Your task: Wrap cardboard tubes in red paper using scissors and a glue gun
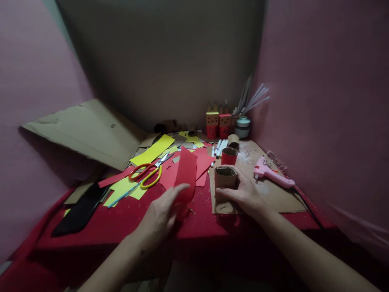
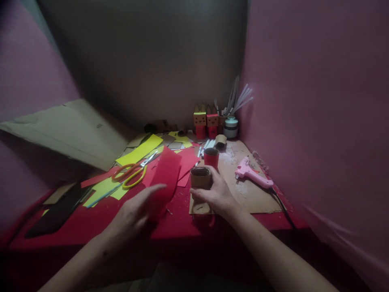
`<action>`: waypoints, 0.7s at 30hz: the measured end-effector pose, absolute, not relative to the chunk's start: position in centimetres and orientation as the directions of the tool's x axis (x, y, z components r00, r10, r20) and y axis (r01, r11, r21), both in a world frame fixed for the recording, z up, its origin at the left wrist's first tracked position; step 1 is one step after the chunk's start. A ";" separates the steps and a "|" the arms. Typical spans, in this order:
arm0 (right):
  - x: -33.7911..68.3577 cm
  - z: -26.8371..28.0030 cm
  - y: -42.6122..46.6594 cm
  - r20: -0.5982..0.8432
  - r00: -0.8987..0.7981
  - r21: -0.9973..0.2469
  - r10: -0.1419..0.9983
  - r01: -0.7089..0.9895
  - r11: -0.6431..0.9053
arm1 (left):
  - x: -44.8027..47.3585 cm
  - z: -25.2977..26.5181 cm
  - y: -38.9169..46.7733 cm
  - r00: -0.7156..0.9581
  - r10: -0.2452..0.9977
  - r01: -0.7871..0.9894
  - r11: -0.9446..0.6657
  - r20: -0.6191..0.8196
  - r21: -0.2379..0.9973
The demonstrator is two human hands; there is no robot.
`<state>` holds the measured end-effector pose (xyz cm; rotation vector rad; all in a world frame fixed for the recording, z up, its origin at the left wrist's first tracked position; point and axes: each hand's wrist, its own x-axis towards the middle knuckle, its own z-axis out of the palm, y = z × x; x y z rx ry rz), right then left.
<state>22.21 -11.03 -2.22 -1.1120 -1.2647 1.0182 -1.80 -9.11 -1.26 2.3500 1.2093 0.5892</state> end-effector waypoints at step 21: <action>22.1 -2.8 -10.2 0.071 0.000 -0.984 0.997 -0.164 0.070 | -2.7 0.5 -5.7 0.248 0.958 0.357 0.048 -0.144 0.933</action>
